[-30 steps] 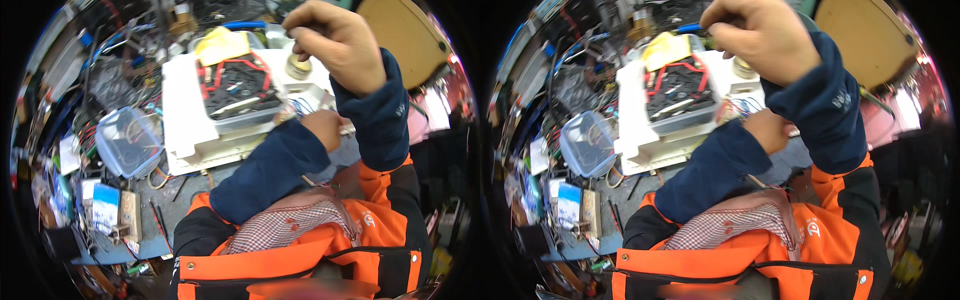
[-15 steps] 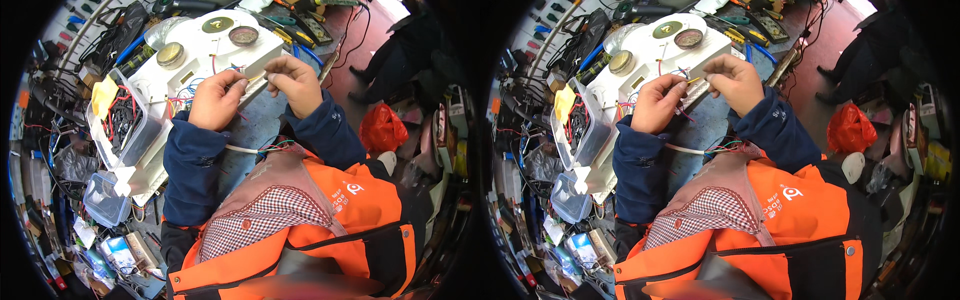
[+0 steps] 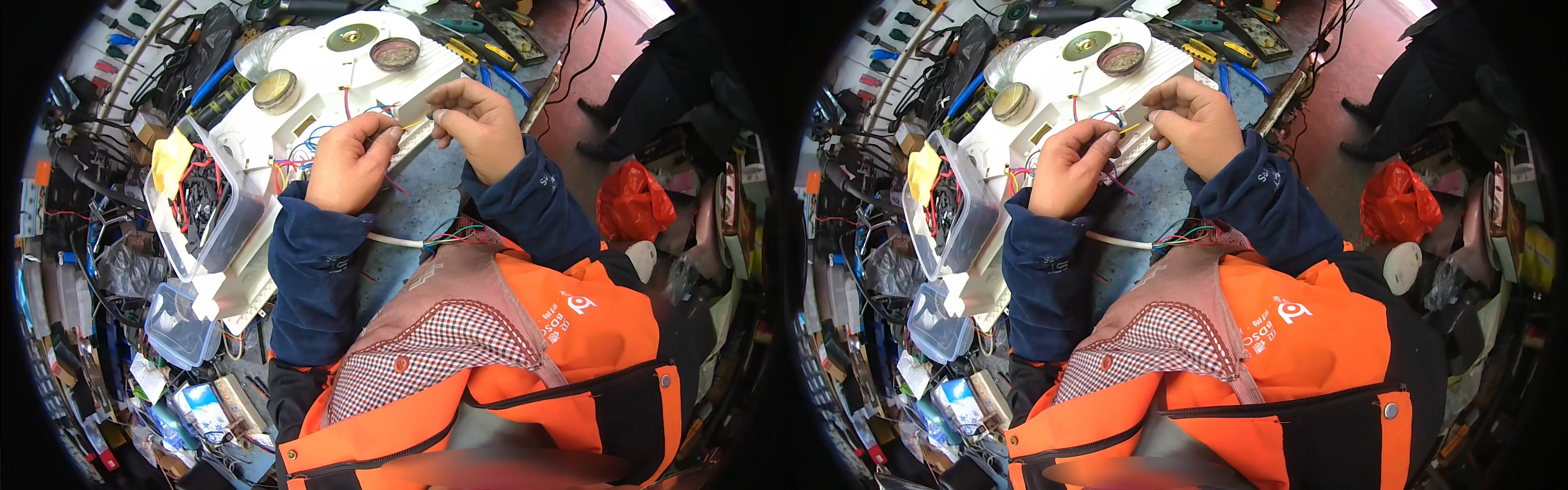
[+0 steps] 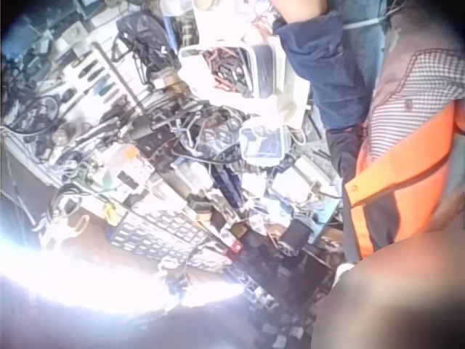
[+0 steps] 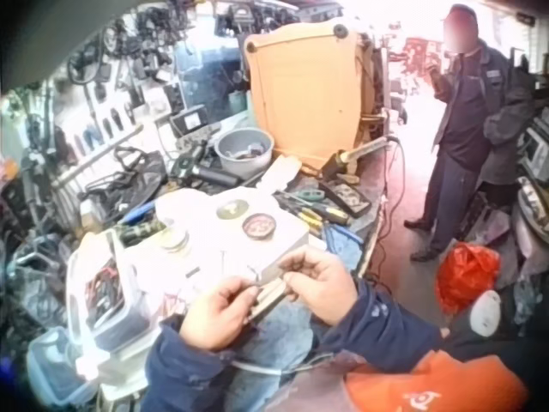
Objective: The person repairs an electronic device by stripping wires, soldering connections, and testing components. They use a soldering iron, wire strippers, and a multimeter to connect wires to a small black component and verify functionality.
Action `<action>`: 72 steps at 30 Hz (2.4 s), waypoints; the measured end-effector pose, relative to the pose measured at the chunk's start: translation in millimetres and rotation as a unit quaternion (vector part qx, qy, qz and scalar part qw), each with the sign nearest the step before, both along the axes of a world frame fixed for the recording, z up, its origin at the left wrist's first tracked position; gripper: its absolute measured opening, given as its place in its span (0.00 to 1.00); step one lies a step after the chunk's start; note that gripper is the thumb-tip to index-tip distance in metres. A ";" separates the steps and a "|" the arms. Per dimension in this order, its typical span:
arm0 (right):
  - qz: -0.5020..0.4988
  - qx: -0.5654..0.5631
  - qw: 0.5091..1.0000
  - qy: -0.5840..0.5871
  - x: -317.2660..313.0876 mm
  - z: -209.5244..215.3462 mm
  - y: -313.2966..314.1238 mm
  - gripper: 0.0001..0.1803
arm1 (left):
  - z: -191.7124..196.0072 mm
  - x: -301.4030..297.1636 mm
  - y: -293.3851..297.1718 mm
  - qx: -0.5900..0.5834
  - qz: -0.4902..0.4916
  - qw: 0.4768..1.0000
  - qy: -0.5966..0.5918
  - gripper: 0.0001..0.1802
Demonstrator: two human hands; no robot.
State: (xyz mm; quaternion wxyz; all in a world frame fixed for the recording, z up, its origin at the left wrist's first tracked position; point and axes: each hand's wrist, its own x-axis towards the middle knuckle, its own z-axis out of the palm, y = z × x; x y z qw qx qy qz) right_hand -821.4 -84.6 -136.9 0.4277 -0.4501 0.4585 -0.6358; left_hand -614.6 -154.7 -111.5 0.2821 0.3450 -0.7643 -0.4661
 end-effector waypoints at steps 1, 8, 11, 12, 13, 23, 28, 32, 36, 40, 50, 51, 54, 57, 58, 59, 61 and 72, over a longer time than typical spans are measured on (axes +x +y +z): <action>0.003 0.001 1.000 0.001 0.0 0.0 0.3 0.12 | 0.8 0.4 0.1 0.002 -0.006 1.000 -0.011 0.12; 0.006 0.003 1.000 0.004 3.7 -1.9 -1.4 0.12 | 0.5 -0.8 -0.1 -0.013 0.002 1.000 -0.005 0.11; 0.005 0.003 1.000 0.010 4.2 -0.9 -0.5 0.12 | -2.7 -1.1 -0.8 -0.021 0.010 1.000 0.009 0.10; 0.006 0.002 1.000 0.012 4.6 -0.6 -1.1 0.12 | -2.0 -1.2 -0.7 -0.021 0.013 1.000 0.006 0.10; 0.006 0.001 1.000 0.014 4.7 -0.1 -1.1 0.12 | -1.7 -1.4 -0.4 -0.020 0.015 1.000 0.004 0.10; 0.013 -0.012 1.000 0.001 6.6 0.0 -1.8 0.13 | -4.8 -0.9 -1.7 0.004 0.010 1.000 0.011 0.10; 0.010 -0.031 0.999 -0.023 7.5 -5.5 -3.1 0.11 | -3.2 0.5 -1.9 0.009 0.005 1.000 -0.012 0.11; 0.025 -0.029 0.999 -0.029 11.9 -6.5 -4.3 0.12 | -1.1 -0.9 0.3 0.006 -0.001 1.000 -0.008 0.11; 0.048 -0.020 0.998 -0.033 15.2 -5.2 -4.9 0.13 | 2.5 -3.6 5.5 -0.008 -0.008 1.000 0.019 0.11; 0.068 -0.003 0.997 -0.029 19.1 6.1 -1.7 0.12 | 1.3 -3.8 7.8 -0.050 0.020 0.998 0.028 0.12; 0.083 0.009 0.995 -0.058 5.2 3.6 -6.4 0.11 | 9.7 -1.1 13.1 -0.089 0.029 0.995 0.025 0.07; 0.076 0.005 0.996 -0.052 5.3 5.1 -6.3 0.11 | 10.6 -0.2 13.6 -0.088 0.035 0.995 0.011 0.07; 0.082 -0.001 0.997 -0.004 5.2 15.1 -13.1 0.10 | 1.7 -2.0 13.1 -0.078 0.061 0.995 0.034 0.06; 0.080 -0.017 0.995 0.065 3.3 37.7 -32.3 0.11 | 1.2 -3.7 12.0 -0.056 0.075 0.994 0.058 0.06; 0.049 -0.045 0.990 0.126 3.1 46.7 -43.2 0.11 | 0.2 -5.5 12.4 -0.010 0.101 0.989 0.104 0.07; 0.035 -0.100 0.963 0.248 3.0 61.5 -57.0 0.11 | -0.1 -7.6 14.1 0.036 0.128 0.980 0.150 0.07; 0.025 -0.200 0.901 0.385 9.0 87.3 -87.9 0.12 | -1.9 -11.7 16.5 0.112 0.160 0.951 0.239 0.10; 0.186 -0.195 0.585 0.765 94.5 129.7 -203.5 0.09 | -4.2 -20.7 17.2 0.228 0.216 0.888 0.336 0.09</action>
